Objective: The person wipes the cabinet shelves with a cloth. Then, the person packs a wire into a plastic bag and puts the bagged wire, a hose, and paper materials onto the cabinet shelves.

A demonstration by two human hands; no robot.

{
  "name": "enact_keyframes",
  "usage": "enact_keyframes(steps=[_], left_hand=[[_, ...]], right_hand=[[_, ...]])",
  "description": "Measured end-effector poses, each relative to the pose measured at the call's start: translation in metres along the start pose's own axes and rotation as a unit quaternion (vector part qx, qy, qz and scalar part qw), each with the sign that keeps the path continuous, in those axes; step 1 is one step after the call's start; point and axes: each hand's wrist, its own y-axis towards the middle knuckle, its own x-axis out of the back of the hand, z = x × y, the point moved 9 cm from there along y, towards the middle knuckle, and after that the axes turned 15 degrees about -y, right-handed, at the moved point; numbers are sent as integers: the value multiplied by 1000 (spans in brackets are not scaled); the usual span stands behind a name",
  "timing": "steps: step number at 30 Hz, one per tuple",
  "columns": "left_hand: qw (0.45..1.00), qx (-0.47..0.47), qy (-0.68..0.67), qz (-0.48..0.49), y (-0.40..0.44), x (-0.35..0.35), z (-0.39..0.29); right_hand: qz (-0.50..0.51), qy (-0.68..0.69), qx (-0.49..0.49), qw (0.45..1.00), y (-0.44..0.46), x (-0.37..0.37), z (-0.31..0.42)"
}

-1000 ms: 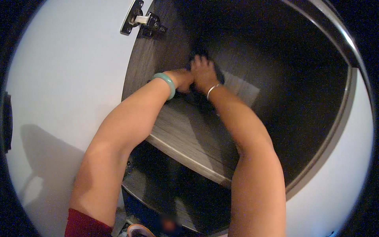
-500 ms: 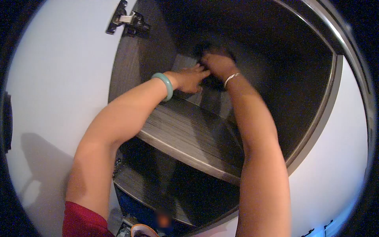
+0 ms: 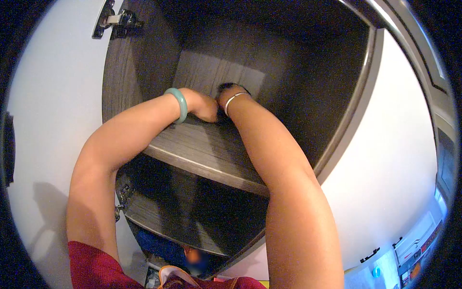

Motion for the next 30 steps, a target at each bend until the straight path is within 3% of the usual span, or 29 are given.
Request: enact_keyframes(steps=[2, 3, 4, 5, 6, 7, 9, 10, 11, 12, 15, 16, 17, 18, 19, 22, 23, 24, 25, 26, 27, 29, 30], left_hand=[[991, -120, -27, -45, -21, 13, -34], [979, -183, -39, -79, -5, 16, -72], [950, -285, -16, -128, -15, 40, -101], [953, -276, -47, -113, -24, 42, -103], [935, -323, -55, -139, -25, 43, -114], [929, -339, -57, -139, -24, 43, -120], [923, -355, -56, -135, -26, 44, -132], [925, -354, -53, -129, -19, 18, -126], [925, -349, -35, -145, -70, 4, -133], [927, -343, -32, -147, -109, 5, -132], [966, -247, -46, -70, -99, -7, -99], [967, -239, -41, -71, -90, -10, -90], [980, -201, 1, -7, -24, 1, -104], [986, -152, 50, 45, -16, -5, -99], [995, -97, 33, 18, -18, 5, -106], [991, -94, 5, -94, -53, 44, -127], [991, -44, 26, -127, -58, 56, -120], [986, -8, 37, -162, -43, 61, -37], [981, 45, 108, -153, -42, 67, -14], [956, 74, 227, -172, -46, 78, 6], [926, 117, 302, -194, -64, 91, 14], [849, 142, 434, -264, -86, 127, 21], [826, 147, 457, -294, -103, 143, 15]], right_hand=[[89, -104, -19, 990, -51, 23, -13], [76, -104, -24, 991, -44, -10, -56], [89, -106, -63, 988, -54, 12, -88], [73, -210, -93, 970, -48, 22, -103], [9, -188, -165, 968, -33, 28, -136], [12, -247, -148, 958, -41, 48, -138], [-29, -250, -225, 941, -41, 75, -169], [-30, -248, -217, 944, -34, 44, -155], [-93, -294, -226, 924, -75, 63, -122], [-155, -337, -235, 898, -102, 88, -97], [78, -135, -196, 968, -83, 36, -37], [112, -80, -167, 976, -70, 13, -43], [148, -22, -142, 978, -58, -12, -49], [133, 5, -114, 985, -61, -7, -43], [111, 3, -112, 988, -67, -2, -57], [72, 31, -52, 996, -75, 1, -75], [64, 99, -30, 993, -80, 8, -71], [69, 156, -16, 985, -23, 12, -27], [-1, 250, 52, 967, -13, 33, -2], [-73, 342, 120, 929, -4, 61, 17], [-206, 362, 176, 892, 51, 69, 25], [-167, 400, 149, 889, 63, 116, 17], [-265, 431, 120, 854, 95, 138, 2]])
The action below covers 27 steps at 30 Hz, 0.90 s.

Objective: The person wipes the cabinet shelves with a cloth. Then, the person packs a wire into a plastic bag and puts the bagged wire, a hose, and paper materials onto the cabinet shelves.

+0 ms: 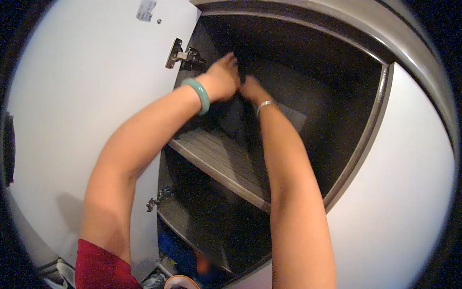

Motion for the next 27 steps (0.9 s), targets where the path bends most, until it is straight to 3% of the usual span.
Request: enact_keyframes(steps=[1, 4, 6, 8, 10, 11, 12, 13, 14, 16, 18, 19, 20, 21, 22, 24, 25, 27], left_hand=[[995, 2, 86, -48, -3, 12, 14], [990, 34, 135, -25, -5, 62, 44], [989, 37, 139, 21, -10, 67, 54], [983, 21, 177, -49, -6, 51, 54], [983, 25, 182, 9, -13, 33, 51], [979, 27, 203, -26, -13, 35, 47], [972, 27, 225, -59, -10, 37, 41], [974, 41, 223, 25, -11, 35, 35], [974, 40, 221, 26, -11, 32, 28], [981, 16, 179, 70, -8, 2, 12], [990, 5, 118, 72, -16, -41, -1], [997, 14, 34, 71, -32, -38, -17], [960, 8, -108, 259, -46, -59, -34], [910, 72, -203, 355, -62, -65, -37], [910, 80, -239, 329, -68, -80, -41], [922, 62, -237, 300, -64, -96, -38], [923, 65, -239, 295, -65, -91, -37], [924, 85, -279, 249, -63, -80, -31]], right_hand=[[-141, 17, -40, 989, -18, 49, 32], [-106, 314, -86, 939, 1, 99, 59], [-226, 326, -28, 918, 26, 83, 76], [-286, 394, 28, 873, 62, 65, 77], [-244, 102, 83, 961, 65, 46, 96], [-238, 106, 78, 962, 64, 42, 89], [-148, 144, 74, 976, 52, 42, 87], [-105, 161, 74, 979, 43, 36, 90], [-61, 177, 72, 980, 33, 29, 93], [-54, -2, -21, 998, 17, 7, 73], [42, 292, 86, 952, -1, -38, 68], [197, 226, -1, 954, -53, -43, 73], [262, 158, -13, 952, -62, -67, 61], [322, 76, -10, 943, -54, -102, 47], [304, -94, -11, 948, -55, -92, 52], [213, -119, 15, 970, -67, -61, 73], [211, -125, 16, 969, -53, -74, 59], [114, -119, -33, 986, 11, -113, -8]])
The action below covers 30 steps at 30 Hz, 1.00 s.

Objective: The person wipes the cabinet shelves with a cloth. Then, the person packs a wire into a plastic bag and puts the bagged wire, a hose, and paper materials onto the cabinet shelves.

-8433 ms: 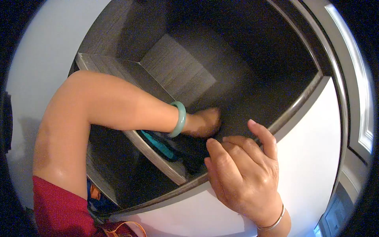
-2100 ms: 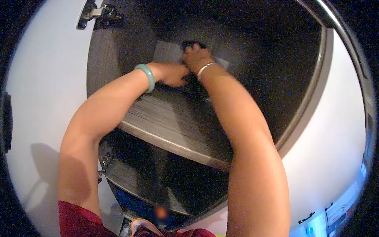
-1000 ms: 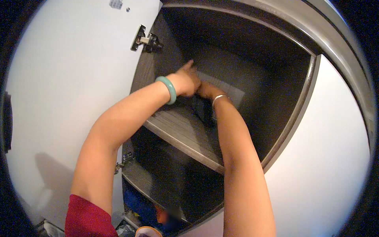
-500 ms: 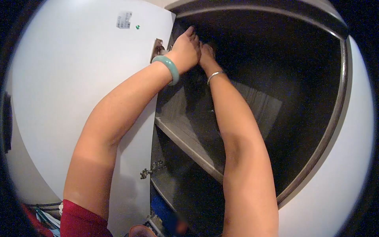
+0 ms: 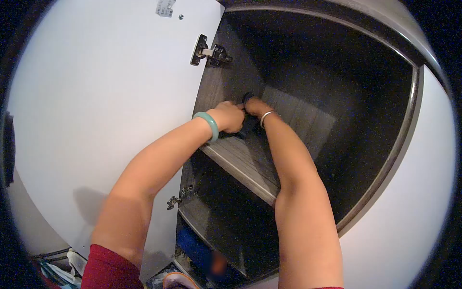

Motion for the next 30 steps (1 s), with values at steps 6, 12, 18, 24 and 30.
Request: enact_keyframes(steps=[6, 12, 18, 24, 30], left_hand=[[934, -11, 38, -354, 56, 51, 6], [920, -13, 31, -391, 79, 67, -2], [913, -17, 94, -397, 76, 59, 0], [971, -12, 188, -151, 34, 3, -4], [982, 48, 181, 28, -59, -4, -11]], right_hand=[[-298, -292, 64, 907, 126, 112, -27], [-203, 170, 36, 964, 52, 140, -38], [-243, -168, 108, 949, 134, 127, -79], [-69, 61, 123, 988, -53, 72, 22], [52, 87, 169, 980, -125, 43, 97]])
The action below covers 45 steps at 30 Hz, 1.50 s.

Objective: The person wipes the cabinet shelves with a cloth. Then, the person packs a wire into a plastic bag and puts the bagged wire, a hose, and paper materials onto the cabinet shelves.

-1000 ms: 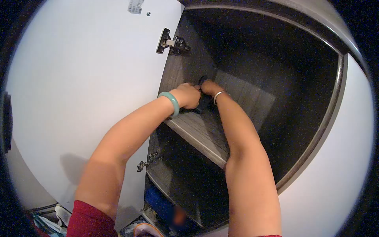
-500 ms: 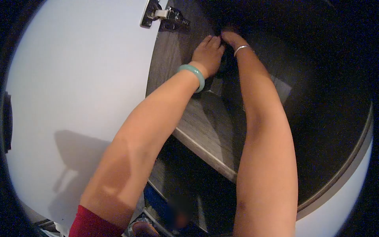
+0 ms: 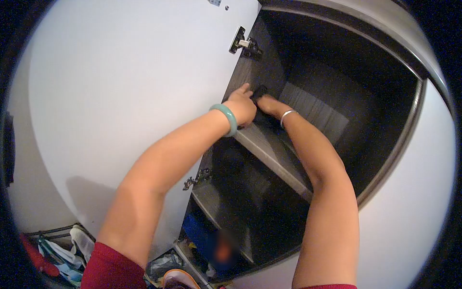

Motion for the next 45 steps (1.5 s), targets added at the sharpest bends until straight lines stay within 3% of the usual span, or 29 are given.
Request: enact_keyframes(steps=[1, 3, 4, 6, 7, 10, 11, 13, 14, 15, 16, 17, 20, 21, 23, 25, 28, 30, 32, 33, 39, 43, 45], left_hand=[[999, 18, -21, -33, -21, 10, 5], [999, 20, -16, -26, -43, 17, 8], [988, 23, 20, -149, -54, 37, 10], [926, -20, 58, -373, -80, 70, 7], [927, -18, 60, -370, -82, 74, 6], [901, -24, 39, -431, -96, 81, 3], [893, -26, 25, -449, -95, 75, 3], [942, -30, -18, -333, -91, 51, 2], [942, -35, -19, -333, -99, 48, -2], [957, -25, -97, -273, -99, 37, 0], [962, -13, -173, -211, -97, 26, -1], [961, -14, -175, -213, -99, 27, -6], [890, -48, -283, -355, -116, 53, -11], [889, -52, -286, -354, -116, 59, -15], [823, -108, -322, -455, -133, 98, -28], [790, -135, -370, -471, -137, 125, -45], [729, -217, -444, -473, -144, 148, -85], [714, -274, -482, -427, -156, 150, -119], [691, -365, -504, -367, -172, 133, -155], [680, -382, -515, -355, -177, 121, -168], [655, -358, -603, -283, -155, 92, -162], [604, -325, -611, -395, -139, 87, -149], [658, -330, -569, -368, -115, 82, -156]], right_hand=[[8, -14, -2, 1000, 0, -4, 7], [-186, 22, -70, 980, 16, 29, -2], [-289, 27, -54, 955, 3, 57, 12], [-363, 169, -63, 914, 0, 96, 13], [-405, 239, -63, 881, -7, 109, 10], [-405, 214, -76, 886, -27, 107, 31], [-374, 184, -64, 907, -39, 102, 45], [-297, 88, -20, 951, -35, 76, 63], [-224, 66, 4, 972, -33, 58, 70], [-149, 45, 27, 987, -34, 39, 76], [-152, 53, 35, 986, -43, 27, 75], [-133, 78, 24, 988, -45, 27, 69], [-103, 21, 50, 993, -67, 52, 74], [-83, 3, 62, 995, -83, 67, 79], [-95, -5, 45, 994, -116, 104, 72], [-65, -73, 25, 995, -150, 130, 66], [-4, -241, -20, 970, -198, 150, 58], [116, -353, -9, 929, -240, 136, 62], [267, -389, -6, 882, -279, 95, 60], [286, -381, -19, 879, -292, 77, 61], [393, -374, -53, 838, -268, 37, 44], [435, -393, -94, 805, -244, 21, -11], [434, -395, -134, 799, -232, 17, -30]])
